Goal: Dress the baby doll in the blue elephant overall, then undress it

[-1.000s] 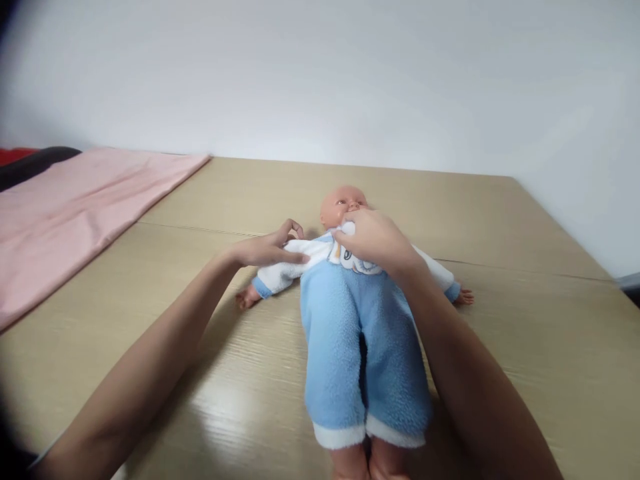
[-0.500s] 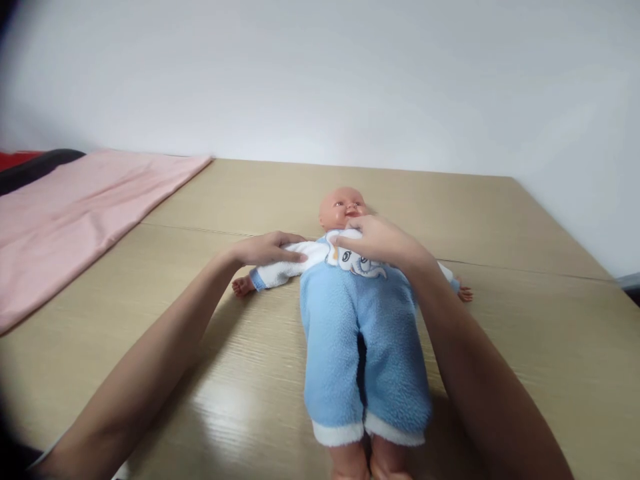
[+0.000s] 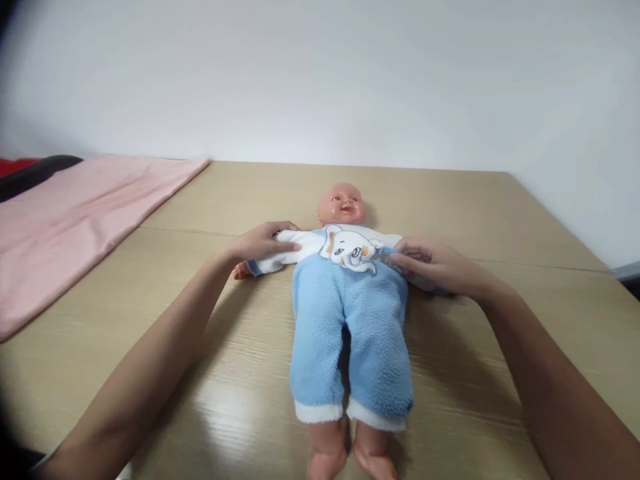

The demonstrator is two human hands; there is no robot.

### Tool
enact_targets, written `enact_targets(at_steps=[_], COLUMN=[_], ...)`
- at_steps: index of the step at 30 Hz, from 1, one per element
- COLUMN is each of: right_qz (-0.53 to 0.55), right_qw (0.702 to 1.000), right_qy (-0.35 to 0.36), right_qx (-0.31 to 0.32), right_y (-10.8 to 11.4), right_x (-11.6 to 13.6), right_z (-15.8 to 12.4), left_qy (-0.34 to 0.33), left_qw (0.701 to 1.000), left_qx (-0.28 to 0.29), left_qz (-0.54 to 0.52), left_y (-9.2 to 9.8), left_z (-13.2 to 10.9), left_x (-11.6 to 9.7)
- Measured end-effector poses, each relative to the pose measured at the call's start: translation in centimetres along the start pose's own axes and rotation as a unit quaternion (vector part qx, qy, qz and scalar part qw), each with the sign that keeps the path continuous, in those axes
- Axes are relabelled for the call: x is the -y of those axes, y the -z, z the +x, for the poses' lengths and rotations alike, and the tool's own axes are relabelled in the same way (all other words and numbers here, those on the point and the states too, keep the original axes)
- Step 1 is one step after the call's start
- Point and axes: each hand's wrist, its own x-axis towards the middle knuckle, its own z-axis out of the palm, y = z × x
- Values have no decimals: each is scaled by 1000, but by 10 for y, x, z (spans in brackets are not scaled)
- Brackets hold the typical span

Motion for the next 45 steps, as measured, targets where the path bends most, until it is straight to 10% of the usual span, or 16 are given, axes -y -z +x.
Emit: enact_targets(at_steps=[7,13,17,21,27,39,45], right_qz=[-115,-92,-71,-30,6,86,60], right_qw=[965,967,973,983,986,986,990], right_qy=[116,119,91,52,31,-52,-16], right_qx=[-207,-205,-199,-175,-164,130,130], right_y=[-36,-42,-40,-36,-32,16,29], right_x=[-55,-55,-43,-34,-42,-56,-62], right_z=[-22,-22,-22,-21,-19,-36,-39], left_qy=[121,203,45,-175,-233,-275,-307], left_qw=[981,953,969,957,938,923,925], left_qx=[11,30,-52,-173,-29,22,36], left_qz=[153,223,239,156,255,270,220], left_y=[13,26,7,-55,-144,-154,-157], left_z=[-15,-24,-26,-9,47,69,69], left_x=[-11,-20,-40,-80,-119,-100,-95])
